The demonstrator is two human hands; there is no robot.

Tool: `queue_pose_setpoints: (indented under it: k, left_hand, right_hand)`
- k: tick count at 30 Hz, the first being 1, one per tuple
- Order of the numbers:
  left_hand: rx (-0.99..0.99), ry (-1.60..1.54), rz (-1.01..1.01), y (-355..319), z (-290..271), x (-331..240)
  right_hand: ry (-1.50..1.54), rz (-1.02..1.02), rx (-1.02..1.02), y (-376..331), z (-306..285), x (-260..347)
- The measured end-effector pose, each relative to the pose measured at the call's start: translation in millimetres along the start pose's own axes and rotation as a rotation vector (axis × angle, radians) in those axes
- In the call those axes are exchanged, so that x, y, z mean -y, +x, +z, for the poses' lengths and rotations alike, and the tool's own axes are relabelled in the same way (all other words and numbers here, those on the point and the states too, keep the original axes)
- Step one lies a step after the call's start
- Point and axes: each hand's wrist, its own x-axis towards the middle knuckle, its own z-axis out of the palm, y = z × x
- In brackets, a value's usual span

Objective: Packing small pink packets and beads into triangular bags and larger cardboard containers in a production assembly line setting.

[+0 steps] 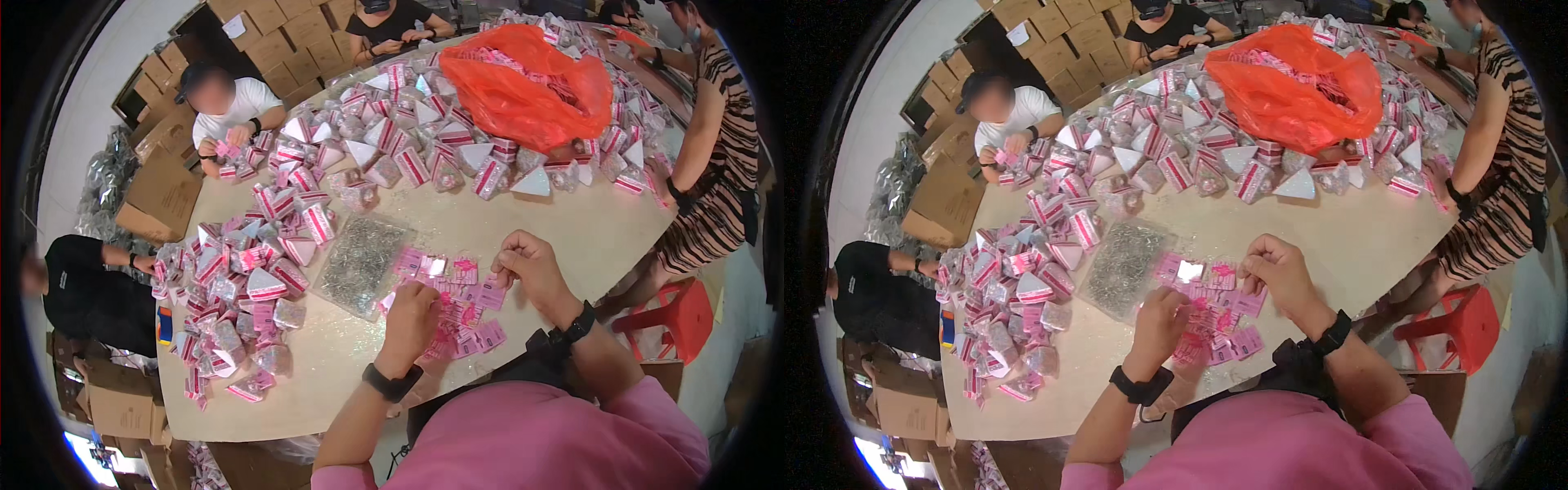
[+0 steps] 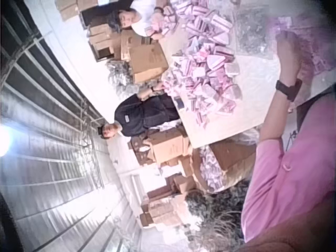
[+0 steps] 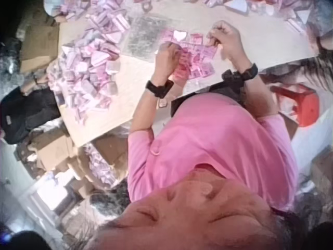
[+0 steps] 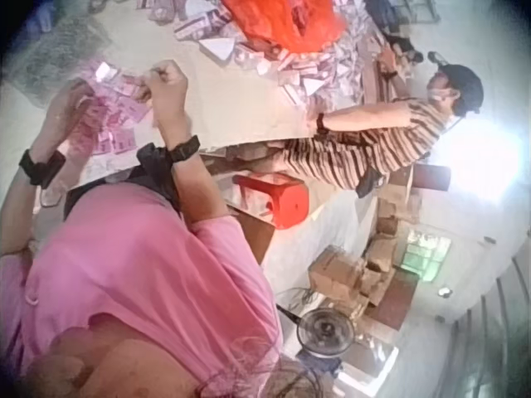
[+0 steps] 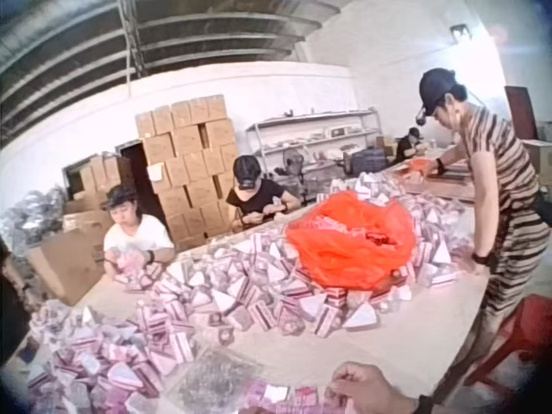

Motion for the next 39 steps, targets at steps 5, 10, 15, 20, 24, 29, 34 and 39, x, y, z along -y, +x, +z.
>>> queue_pose_setpoints:
  k: [5,10,15,20,24,29,34,39]
  left_hand:
    - [0.212,-0.073,0.086,-0.6,22.3,-21.8]
    - [0.355,0.031,0.23,-5.9,31.0,-54.9]
    - [0.399,0.144,0.223,-21.1,50.8,-57.6]
    - [0.375,-0.194,0.027,1.7,36.5,-31.0]
    - [0.253,-0.945,-0.476,18.8,16.5,-17.7]
    - [0.03,-1.408,-0.583,18.3,2.9,-4.8]
    - [0.042,-1.606,-0.643,14.1,-3.9,-12.4]
    - [0.061,-1.653,-0.556,5.4,-3.3,-36.6]
  right_hand:
    - [-0.032,0.043,-0.095,-7.5,-28.2,-6.7]
    - [-0.034,0.151,-0.151,-23.6,-50.2,-14.5]
    - [-0.01,0.19,-0.146,-32.0,-58.0,-23.8]
    - [-0.013,0.212,-0.129,-32.9,-55.6,-24.0]
    - [-0.056,0.196,-0.08,-32.3,-50.5,-25.7]
    - [-0.014,0.195,-0.026,-29.9,-31.7,-21.7]
    - [0.02,0.165,0.018,-29.9,-8.8,-14.1]
    - [0.056,0.077,0.046,-32.8,22.7,3.2]
